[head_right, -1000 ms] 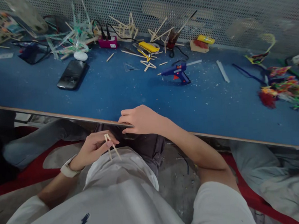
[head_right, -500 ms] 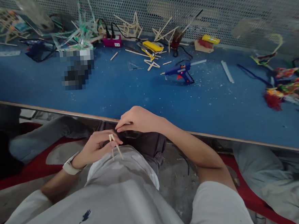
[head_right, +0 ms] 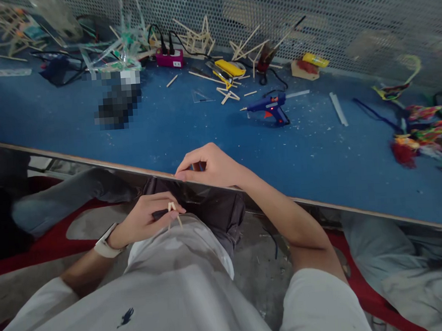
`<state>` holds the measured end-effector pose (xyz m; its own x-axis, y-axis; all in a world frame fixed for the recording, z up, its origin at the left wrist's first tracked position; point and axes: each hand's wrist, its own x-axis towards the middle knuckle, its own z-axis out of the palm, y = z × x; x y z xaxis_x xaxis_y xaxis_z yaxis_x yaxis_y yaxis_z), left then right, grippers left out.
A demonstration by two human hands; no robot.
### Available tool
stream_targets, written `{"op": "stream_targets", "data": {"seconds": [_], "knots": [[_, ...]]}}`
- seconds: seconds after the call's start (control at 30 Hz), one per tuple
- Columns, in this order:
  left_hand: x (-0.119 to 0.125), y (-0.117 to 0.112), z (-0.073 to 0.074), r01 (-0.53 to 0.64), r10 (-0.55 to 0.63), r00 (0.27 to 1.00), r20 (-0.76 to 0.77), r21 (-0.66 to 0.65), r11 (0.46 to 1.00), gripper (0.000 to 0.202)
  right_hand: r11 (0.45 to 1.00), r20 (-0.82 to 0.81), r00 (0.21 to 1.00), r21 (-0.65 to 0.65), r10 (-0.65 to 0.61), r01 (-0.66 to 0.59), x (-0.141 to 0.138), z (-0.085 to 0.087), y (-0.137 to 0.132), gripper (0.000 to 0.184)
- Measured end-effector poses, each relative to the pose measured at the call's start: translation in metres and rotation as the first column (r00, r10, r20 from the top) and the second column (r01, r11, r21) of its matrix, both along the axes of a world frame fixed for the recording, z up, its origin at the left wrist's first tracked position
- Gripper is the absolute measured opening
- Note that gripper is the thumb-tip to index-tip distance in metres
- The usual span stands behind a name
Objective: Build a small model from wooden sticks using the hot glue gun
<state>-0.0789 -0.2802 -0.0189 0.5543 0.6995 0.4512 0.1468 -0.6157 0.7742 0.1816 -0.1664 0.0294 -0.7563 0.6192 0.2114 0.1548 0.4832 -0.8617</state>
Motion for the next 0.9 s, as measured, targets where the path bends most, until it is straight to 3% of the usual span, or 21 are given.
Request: {"op": "stream_targets", "data": {"seconds": [0.17,0.37,0.7,0.9], "knots": [[0.0013,-0.0014,0.0038,0.014,-0.013,1.000,-0.017,0.018,1.000,0.017,0.984,0.143,0.981,0.102,0.131,-0.147,0.0036,0.0046,0.0012,0.034],[0.0028,-0.0025,0.0038,0.012,-0.011,1.000,-0.015,0.021,1.000,0.017,0.963,0.320,0.915,0.024,0.247,-0.268,-0.0012,0.0042,0.0011,0.021],[0.0056,-0.0022,-0.0008,0.019,-0.018,0.999,-0.037,0.021,1.000,0.025,0.982,0.153,0.972,-0.090,0.180,-0.168,-0.0005,0.0022,0.0050,0.020],[0.0056,-0.0029,-0.0009,0.014,-0.010,0.998,-0.065,0.054,0.998,0.028,0.978,0.286,0.937,0.009,0.199,-0.211,0.0025,0.0069,0.0042,0.028]]}}
